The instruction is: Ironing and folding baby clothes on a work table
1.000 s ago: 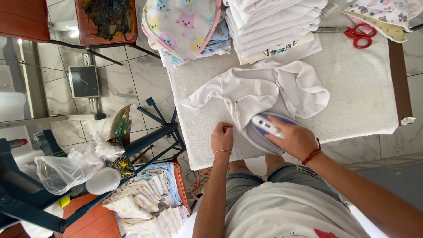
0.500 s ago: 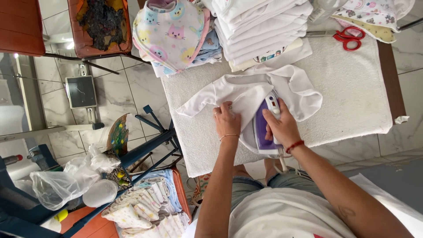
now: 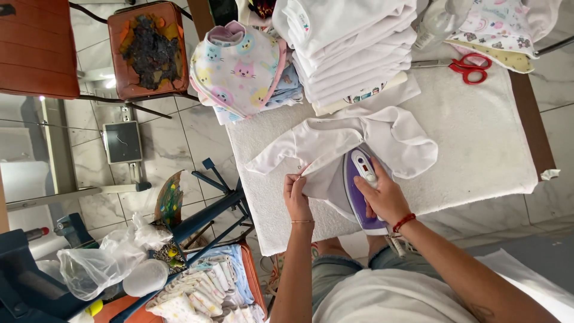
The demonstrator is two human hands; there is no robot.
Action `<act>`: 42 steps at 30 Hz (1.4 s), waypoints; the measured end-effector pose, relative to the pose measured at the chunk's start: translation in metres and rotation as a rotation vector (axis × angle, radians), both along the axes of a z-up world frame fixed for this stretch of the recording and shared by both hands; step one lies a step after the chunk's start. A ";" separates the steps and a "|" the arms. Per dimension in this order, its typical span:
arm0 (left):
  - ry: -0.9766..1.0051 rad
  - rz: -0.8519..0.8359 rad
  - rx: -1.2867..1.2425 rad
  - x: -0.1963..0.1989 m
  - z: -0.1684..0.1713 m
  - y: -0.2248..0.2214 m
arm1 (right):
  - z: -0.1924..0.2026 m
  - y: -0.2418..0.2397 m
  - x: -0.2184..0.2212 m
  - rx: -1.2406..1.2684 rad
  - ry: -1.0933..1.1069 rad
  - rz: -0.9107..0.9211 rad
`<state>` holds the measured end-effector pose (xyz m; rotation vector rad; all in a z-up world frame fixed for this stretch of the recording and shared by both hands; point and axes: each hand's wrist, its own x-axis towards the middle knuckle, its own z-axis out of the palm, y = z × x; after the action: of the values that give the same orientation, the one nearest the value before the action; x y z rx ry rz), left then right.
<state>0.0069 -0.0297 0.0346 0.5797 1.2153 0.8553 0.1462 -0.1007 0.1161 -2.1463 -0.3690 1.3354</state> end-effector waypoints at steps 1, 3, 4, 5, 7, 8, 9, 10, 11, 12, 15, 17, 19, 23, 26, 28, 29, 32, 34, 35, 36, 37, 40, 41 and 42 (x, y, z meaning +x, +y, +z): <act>0.005 0.000 -0.012 -0.003 -0.016 -0.004 | 0.002 0.001 0.000 -0.012 0.005 0.000; 0.023 -0.029 -0.008 -0.011 -0.048 -0.010 | 0.004 0.005 -0.001 0.037 -0.012 -0.035; 0.029 -0.028 -0.014 -0.009 -0.034 -0.013 | 0.003 0.006 -0.004 0.030 -0.005 -0.033; 0.058 -0.054 0.058 -0.003 -0.021 -0.010 | 0.002 0.012 -0.003 0.061 -0.014 -0.043; 0.091 -0.074 0.130 0.005 -0.012 -0.008 | -0.006 0.022 0.001 0.092 -0.019 -0.047; 0.083 -0.068 0.153 0.007 -0.016 -0.007 | -0.014 0.025 0.004 0.082 -0.030 0.049; 0.075 -0.069 0.175 0.008 -0.020 -0.007 | -0.022 0.028 0.006 0.070 -0.040 0.140; 0.078 -0.069 0.174 0.006 -0.016 -0.010 | -0.033 0.019 0.002 0.070 -0.037 0.140; 0.078 -0.064 0.181 0.008 -0.013 -0.008 | -0.044 0.014 0.001 0.053 -0.028 0.257; 0.078 -0.058 0.189 0.010 -0.010 -0.007 | -0.056 0.010 0.001 0.036 -0.020 0.374; 0.076 -0.094 0.218 0.008 -0.021 -0.007 | -0.001 0.012 -0.004 0.061 -0.085 0.675; 0.091 -0.123 0.196 0.005 -0.008 -0.011 | 0.002 0.003 -0.004 0.050 -0.123 0.762; 0.103 -0.137 0.192 0.006 -0.009 -0.009 | -0.003 0.001 0.004 0.055 -0.175 0.861; 0.225 -0.221 0.191 -0.002 -0.020 -0.018 | -0.002 -0.010 0.022 -0.169 -0.099 1.080; 0.375 -0.340 0.252 0.000 0.001 -0.019 | 0.024 -0.024 0.040 -0.266 -0.124 1.105; 0.474 -0.414 0.293 0.003 0.016 -0.020 | 0.037 -0.037 0.055 -0.304 -0.127 1.100; 0.642 -0.567 0.446 0.006 0.020 -0.021 | 0.041 -0.044 0.063 -0.437 -0.184 1.028; 0.904 -0.720 0.805 0.011 0.005 -0.030 | 0.056 -0.065 0.084 -0.584 -0.168 0.632; 0.995 -0.706 1.021 0.019 0.002 -0.030 | 0.051 -0.082 0.099 -0.576 -0.107 0.312; 1.000 -0.682 1.080 0.022 0.009 -0.031 | 0.041 -0.096 0.105 -0.442 -0.185 0.138; 1.005 -0.658 1.139 0.026 0.016 -0.032 | 0.031 -0.110 0.112 -0.306 -0.257 -0.048; 1.008 -0.657 1.142 0.027 0.023 -0.033 | 0.029 -0.110 0.112 -0.302 -0.255 -0.048; 0.820 -0.669 1.123 0.035 0.033 -0.039 | 0.021 -0.116 0.121 -0.243 -0.320 -0.216; 0.804 -0.774 1.119 0.035 0.030 -0.044 | 0.016 -0.119 0.125 -0.220 -0.312 -0.220; 0.787 -0.878 1.113 0.035 0.026 -0.048 | 0.011 -0.122 0.129 -0.198 -0.303 -0.225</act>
<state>0.0424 -0.0782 0.0608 2.3121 0.8669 0.4492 0.2753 -0.2232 0.1267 -2.4788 -0.1094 0.9565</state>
